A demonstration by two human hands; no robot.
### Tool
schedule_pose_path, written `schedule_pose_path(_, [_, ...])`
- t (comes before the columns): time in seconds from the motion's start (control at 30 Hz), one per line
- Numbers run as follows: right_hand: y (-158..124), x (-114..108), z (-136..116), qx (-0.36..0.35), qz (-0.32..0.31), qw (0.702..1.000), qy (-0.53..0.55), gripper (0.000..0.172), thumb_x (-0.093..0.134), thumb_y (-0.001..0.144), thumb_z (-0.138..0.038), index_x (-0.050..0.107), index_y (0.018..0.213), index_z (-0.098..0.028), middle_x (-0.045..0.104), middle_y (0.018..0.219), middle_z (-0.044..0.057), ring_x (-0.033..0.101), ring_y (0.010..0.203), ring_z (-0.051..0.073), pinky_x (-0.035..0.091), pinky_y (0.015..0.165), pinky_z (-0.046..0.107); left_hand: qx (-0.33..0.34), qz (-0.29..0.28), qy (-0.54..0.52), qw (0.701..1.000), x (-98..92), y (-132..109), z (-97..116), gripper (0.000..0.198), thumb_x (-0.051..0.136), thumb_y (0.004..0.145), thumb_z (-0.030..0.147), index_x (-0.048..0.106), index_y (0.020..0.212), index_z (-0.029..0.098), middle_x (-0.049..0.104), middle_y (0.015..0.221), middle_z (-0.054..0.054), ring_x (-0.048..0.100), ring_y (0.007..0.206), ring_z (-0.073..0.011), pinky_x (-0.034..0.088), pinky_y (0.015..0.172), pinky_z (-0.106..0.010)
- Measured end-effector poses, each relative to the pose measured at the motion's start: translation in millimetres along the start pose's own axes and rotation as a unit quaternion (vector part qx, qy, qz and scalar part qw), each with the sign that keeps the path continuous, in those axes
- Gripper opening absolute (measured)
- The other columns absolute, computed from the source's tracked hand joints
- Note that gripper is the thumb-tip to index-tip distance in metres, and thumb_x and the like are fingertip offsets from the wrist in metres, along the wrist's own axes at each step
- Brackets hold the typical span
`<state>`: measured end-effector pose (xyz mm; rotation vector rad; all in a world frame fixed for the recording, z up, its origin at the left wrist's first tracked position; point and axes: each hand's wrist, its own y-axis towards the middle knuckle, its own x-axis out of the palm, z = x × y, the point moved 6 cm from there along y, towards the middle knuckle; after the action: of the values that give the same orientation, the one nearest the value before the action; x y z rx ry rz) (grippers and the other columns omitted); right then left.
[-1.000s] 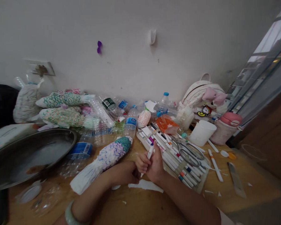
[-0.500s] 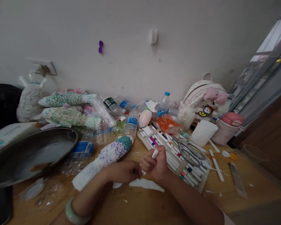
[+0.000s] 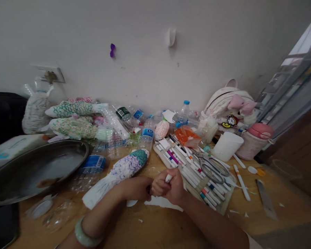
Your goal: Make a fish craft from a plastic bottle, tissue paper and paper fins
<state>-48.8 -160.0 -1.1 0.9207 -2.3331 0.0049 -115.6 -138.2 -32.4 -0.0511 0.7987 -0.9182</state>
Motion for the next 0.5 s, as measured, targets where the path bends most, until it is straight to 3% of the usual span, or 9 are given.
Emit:
schedule_pose_path(0.07, [0,-2,1,0.004,0.011,0.999,0.031,0.040,0.029,0.068,-0.047,0.026,0.036,-0.023,0.019,0.033,-0.006,0.015,0.031,0.007,0.012,0.036,0.024,0.005,0.001,0.010,1.000,0.1,1,-1,0.017,0.057,0.057,0.015,0.068,0.069,0.019,0.063,0.065,0.000,0.050,0.061,-0.0164,0.035,0.054,-0.025])
schedule_pose_path(0.23, [3,2,14,0.039,-0.027,0.998,-0.037,0.039,0.038,0.069,-0.040,0.030,0.036,-0.022,0.023,0.032,-0.006,0.016,0.031,0.006,0.011,0.035,0.023,0.041,-0.024,0.033,0.998,-0.4,-2,9,0.024,0.052,0.066,0.019,0.067,0.084,0.016,0.067,0.078,-0.002,0.052,0.069,-0.0160,0.039,0.062,-0.025])
schedule_pose_path(0.43, [1,-3,-12,-0.049,-0.021,0.992,0.117,0.035,0.035,0.069,-0.036,0.029,0.038,-0.021,0.021,0.034,-0.007,0.016,0.031,0.006,0.012,0.034,0.021,-0.029,-0.045,0.081,0.995,2.2,2,-2,0.018,0.058,0.061,0.019,0.064,0.078,0.016,0.061,0.071,0.001,0.050,0.064,-0.0134,0.036,0.057,-0.024])
schedule_pose_path(0.5, [2,-5,-10,-0.046,-0.018,0.992,0.115,0.032,0.035,0.069,-0.034,0.030,0.040,-0.020,0.021,0.035,-0.007,0.016,0.032,0.006,0.012,0.033,0.021,-0.032,-0.040,0.081,0.995,2.2,2,-3,0.020,0.059,0.061,0.021,0.065,0.079,0.017,0.061,0.071,0.001,0.050,0.065,-0.0138,0.035,0.057,-0.024])
